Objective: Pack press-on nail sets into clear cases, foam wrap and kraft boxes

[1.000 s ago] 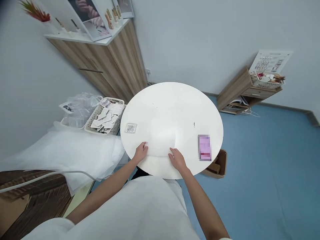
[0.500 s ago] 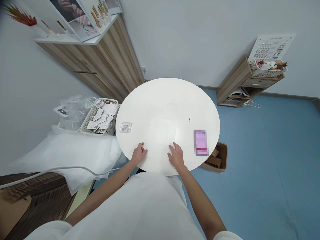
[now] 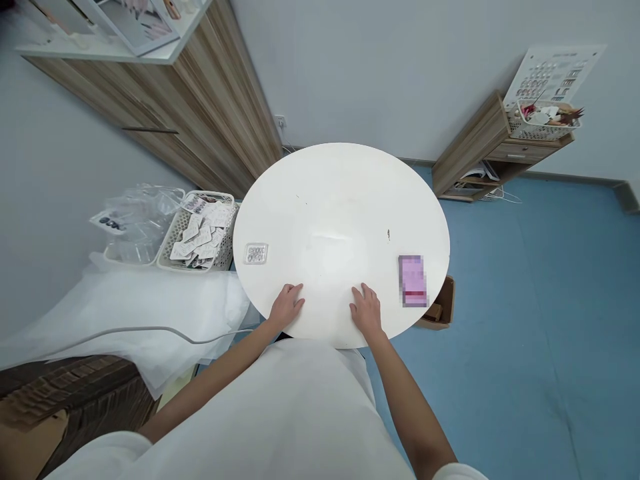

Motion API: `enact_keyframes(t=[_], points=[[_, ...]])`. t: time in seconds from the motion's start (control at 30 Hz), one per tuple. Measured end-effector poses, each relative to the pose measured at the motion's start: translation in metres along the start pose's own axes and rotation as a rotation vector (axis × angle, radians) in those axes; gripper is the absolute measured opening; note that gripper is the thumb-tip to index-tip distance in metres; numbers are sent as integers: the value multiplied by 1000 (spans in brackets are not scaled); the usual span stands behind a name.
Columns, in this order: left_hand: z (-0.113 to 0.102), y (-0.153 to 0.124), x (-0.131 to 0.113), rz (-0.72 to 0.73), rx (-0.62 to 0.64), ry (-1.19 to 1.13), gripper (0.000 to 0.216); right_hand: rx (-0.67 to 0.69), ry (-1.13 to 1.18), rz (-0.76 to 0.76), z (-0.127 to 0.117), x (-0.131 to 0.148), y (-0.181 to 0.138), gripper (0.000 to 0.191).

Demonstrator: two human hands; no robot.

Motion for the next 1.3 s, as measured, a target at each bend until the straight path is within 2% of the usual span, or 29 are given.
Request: enact_keyframes(t=[0.1, 0.2, 0.3, 0.4, 0.47, 0.6, 0.73, 0.83, 0.93, 1.0, 1.07, 1.13, 1.2, 1.3], points=[[-18, 6, 7, 73, -16, -23, 42, 19, 5, 7, 0, -1, 1, 44], [-57, 21, 20, 109, -139, 22, 50, 32, 7, -1, -1, -3, 1, 44], [-102, 42, 37, 39, -238, 157, 65, 36, 2, -6, -2, -4, 0, 44], [-135, 65, 50, -47, -197, 307, 79, 38, -9, -1, -2, -4, 0, 45], [-145, 78, 55, -57, -105, 365, 83, 36, -11, 8, -2, -3, 0, 45], [-151, 97, 61, -24, 22, 397, 79, 28, 0, 26, -3, -2, 1, 45], [-155, 106, 66, -18, 53, 400, 70, 19, 10, 51, -3, 0, 1, 44], [-158, 103, 60, 2, 18, 378, 69, 20, 25, 67, -3, 2, 0, 45], [-152, 89, 40, 96, -96, 292, 72, 21, 43, 60, -6, 2, -1, 46], [-138, 75, 20, 203, -154, 199, 74, 22, 53, 35, -8, 0, 0, 46], [-113, 59, -5, 307, -106, 119, 76, 28, 59, 2, -10, -5, 1, 46], [-82, 45, -28, 366, 19, 65, 75, 35, 63, -40, -11, -10, 3, 47], [-49, 36, -47, 358, 132, 38, 73, 45, 62, -93, -13, -15, 5, 49], [-9, 30, -64, 321, 191, 75, 71, 60, 62, -160, -14, -20, 7, 52]])
Point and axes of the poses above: each hand's wrist, its own y-axis towards the middle knuckle, its own z-axis out of the palm, x = y × z, the point moved 1 cm from there along y, towards the middle knuckle, and after that the axes turned 13 degrees about -y, right-handed, at the moved point
